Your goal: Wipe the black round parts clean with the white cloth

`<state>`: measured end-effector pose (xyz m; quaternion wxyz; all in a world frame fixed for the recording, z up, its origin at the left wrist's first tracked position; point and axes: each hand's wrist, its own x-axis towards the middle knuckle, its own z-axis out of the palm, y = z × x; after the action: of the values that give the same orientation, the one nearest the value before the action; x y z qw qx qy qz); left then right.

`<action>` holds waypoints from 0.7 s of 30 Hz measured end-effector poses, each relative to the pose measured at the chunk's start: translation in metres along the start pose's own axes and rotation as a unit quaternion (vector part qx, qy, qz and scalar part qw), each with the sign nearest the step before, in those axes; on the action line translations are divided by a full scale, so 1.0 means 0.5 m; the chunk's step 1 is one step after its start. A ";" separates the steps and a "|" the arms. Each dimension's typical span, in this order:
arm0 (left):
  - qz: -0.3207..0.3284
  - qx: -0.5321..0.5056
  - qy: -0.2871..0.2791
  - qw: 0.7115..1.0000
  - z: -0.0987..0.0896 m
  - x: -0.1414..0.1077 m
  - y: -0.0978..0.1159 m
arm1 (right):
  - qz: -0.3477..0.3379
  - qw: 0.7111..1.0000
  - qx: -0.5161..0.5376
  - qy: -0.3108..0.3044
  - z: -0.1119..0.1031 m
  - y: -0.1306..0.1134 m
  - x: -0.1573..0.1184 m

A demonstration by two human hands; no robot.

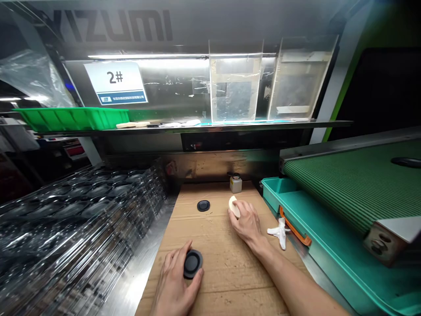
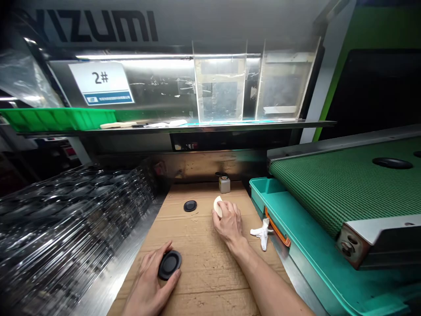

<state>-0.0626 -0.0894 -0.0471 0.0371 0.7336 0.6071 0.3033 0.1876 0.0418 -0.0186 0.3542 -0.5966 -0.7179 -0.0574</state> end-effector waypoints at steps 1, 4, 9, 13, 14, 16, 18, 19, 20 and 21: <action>-0.006 -0.007 -0.004 1.000 0.000 0.000 0.001 | 0.001 1.000 -0.002 -0.007 0.000 -0.001 0.000; -0.020 -0.026 -0.007 0.999 -0.005 0.000 0.008 | 0.001 0.999 -0.021 -0.048 0.004 0.001 0.000; -0.020 -0.066 -0.003 0.998 -0.026 -0.007 0.035 | 0.000 1.000 -0.030 0.000 0.018 0.018 -0.005; -0.046 -0.096 0.009 0.994 -0.044 -0.015 0.052 | -0.006 0.998 -0.048 -0.030 0.041 0.037 -0.010; -0.051 -0.101 0.009 0.993 -0.047 -0.017 0.055 | -0.008 0.998 -0.045 -0.030 0.046 0.041 -0.011; -0.062 -0.110 0.010 0.992 -0.050 -0.021 0.058 | -0.008 0.999 -0.037 -0.039 0.054 0.049 -0.013; -0.069 -0.116 0.012 0.991 -0.048 -0.024 0.060 | 0.000 0.998 -0.031 -0.051 0.062 0.064 -0.015; -0.070 -0.118 0.012 0.991 -0.046 -0.027 0.060 | 0.009 0.998 -0.029 -0.055 0.067 0.074 -0.016; -0.069 -0.118 0.010 0.990 -0.043 -0.029 0.060 | 0.015 0.997 -0.027 -0.064 0.074 0.085 -0.016; -0.069 -0.120 0.010 0.990 -0.040 -0.031 0.061 | 0.025 0.998 -0.014 -0.056 0.083 0.095 -0.016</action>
<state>-0.0474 -0.1177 -0.0242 0.1398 0.6769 0.6161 0.3778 0.2125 0.0695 -0.0701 0.3065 -0.6218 -0.7203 -0.0247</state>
